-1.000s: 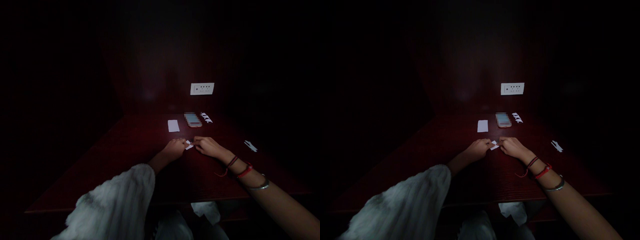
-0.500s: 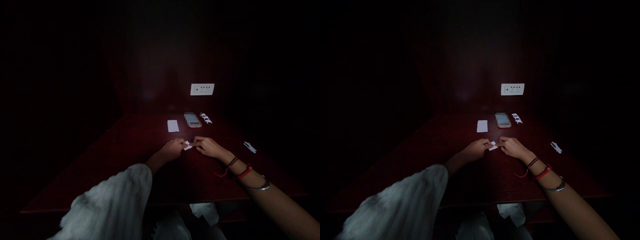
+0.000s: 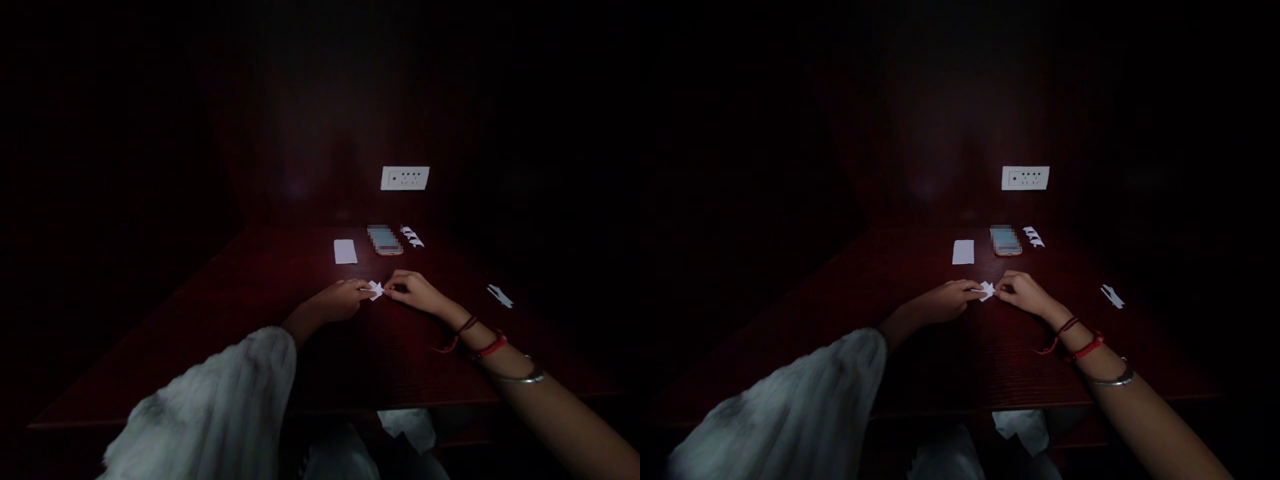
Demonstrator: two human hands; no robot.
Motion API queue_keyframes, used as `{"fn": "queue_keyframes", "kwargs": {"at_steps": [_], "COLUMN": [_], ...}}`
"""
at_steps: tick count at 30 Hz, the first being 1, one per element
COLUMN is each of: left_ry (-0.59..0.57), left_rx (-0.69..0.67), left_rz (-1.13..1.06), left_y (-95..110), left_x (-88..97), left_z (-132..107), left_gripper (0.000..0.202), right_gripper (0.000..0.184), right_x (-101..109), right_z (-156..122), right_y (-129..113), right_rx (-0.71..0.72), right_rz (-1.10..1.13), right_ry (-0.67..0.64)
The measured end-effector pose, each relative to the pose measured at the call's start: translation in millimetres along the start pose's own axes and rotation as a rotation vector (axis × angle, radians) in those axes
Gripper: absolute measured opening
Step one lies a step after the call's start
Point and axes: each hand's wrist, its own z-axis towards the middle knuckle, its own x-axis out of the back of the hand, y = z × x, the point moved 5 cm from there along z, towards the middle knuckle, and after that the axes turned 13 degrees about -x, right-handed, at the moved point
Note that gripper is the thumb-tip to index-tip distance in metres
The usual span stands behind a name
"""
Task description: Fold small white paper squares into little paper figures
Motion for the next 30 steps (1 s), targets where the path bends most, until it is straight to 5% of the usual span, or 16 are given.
{"fn": "queue_keyframes", "kwargs": {"at_steps": [13,30], "left_ry": [0.02,0.071], "left_rx": [-0.005,0.042], "left_rz": [-0.012,-0.07], "left_y": [6.5,-2.5], "left_x": [7.3,7.0], "left_z": [-1.9,-1.8], "left_gripper": [0.044,0.047], "right_gripper": [0.012,0.02], "right_x": [-13.0,-10.8], "right_z": [7.1,-0.7], "right_y": [3.7,-14.9], "right_rx": [-0.107,0.16], "right_rz": [0.129,-0.208], "right_ry": [0.038,-0.022]}}
